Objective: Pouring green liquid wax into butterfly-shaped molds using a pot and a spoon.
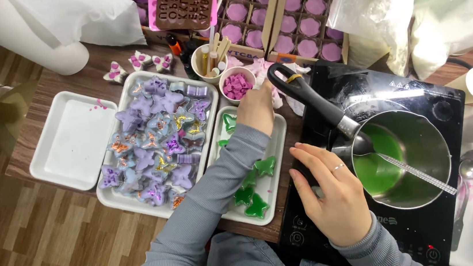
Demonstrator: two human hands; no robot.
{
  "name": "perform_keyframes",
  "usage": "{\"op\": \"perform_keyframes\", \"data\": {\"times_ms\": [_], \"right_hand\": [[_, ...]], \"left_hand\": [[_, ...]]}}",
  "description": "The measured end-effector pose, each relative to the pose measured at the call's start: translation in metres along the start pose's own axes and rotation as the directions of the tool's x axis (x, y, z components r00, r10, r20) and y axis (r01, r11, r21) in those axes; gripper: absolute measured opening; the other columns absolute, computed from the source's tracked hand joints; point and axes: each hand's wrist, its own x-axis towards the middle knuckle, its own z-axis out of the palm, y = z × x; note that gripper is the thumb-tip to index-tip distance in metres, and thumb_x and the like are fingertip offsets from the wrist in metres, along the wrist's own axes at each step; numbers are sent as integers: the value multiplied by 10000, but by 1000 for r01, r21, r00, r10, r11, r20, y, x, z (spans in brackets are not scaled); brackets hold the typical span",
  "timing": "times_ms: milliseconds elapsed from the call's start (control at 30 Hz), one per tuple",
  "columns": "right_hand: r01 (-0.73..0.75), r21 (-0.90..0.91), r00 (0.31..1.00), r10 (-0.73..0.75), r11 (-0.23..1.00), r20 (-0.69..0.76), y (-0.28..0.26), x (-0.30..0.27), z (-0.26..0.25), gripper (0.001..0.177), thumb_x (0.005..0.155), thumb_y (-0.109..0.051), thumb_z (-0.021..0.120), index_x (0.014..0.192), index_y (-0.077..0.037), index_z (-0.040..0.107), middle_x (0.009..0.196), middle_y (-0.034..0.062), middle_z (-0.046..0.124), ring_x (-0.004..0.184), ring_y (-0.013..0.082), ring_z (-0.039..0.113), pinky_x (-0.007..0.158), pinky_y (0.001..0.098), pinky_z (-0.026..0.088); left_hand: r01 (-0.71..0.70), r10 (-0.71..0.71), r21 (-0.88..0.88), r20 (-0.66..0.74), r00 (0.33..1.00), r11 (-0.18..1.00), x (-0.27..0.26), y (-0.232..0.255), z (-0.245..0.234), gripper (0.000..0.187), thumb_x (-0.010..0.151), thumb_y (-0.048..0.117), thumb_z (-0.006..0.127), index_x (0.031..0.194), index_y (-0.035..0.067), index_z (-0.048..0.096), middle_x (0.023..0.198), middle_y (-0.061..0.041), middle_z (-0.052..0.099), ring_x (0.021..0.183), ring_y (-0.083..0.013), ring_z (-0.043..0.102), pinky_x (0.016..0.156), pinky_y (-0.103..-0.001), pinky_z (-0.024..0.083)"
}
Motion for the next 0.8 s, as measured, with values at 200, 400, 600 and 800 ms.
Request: {"op": "perform_keyframes", "data": {"times_ms": [200,400,600,800], "right_hand": [[-41,8,999,41,999,17,4,1,-2,336,863,-43,738,1192,-4,680,1209,154,707,1105,295,706,943,362,556],[-74,42,996,76,996,-36,-13,-1,-22,302,844,2,746,1143,1,704,1177,145,733,913,213,752,819,301,590],[-8,-139,983,-18,990,-184,-6,-14,-66,294,868,34,772,1153,-23,724,1153,145,749,964,223,757,859,321,590],[-217,-150,930,157,965,-333,34,-59,-107,234,985,44,792,1205,9,720,1149,148,742,843,156,710,784,265,553]], "left_hand": [[55,-53,-18,100,994,998,-17,33,-55,459,878,149,670,1335,139,625,766,-213,692,727,-427,695,672,-515,554],[-33,55,-262,76,996,965,-44,43,-77,390,875,295,761,1232,150,697,897,-122,777,810,-343,738,730,-464,559],[334,22,-830,383,924,447,-48,46,-45,532,867,233,797,1301,-24,626,1106,-69,731,922,-166,701,707,-322,607],[340,16,-917,351,936,208,-33,40,-4,424,934,200,767,1277,0,620,1086,-41,703,976,-143,715,782,-289,627]]}}
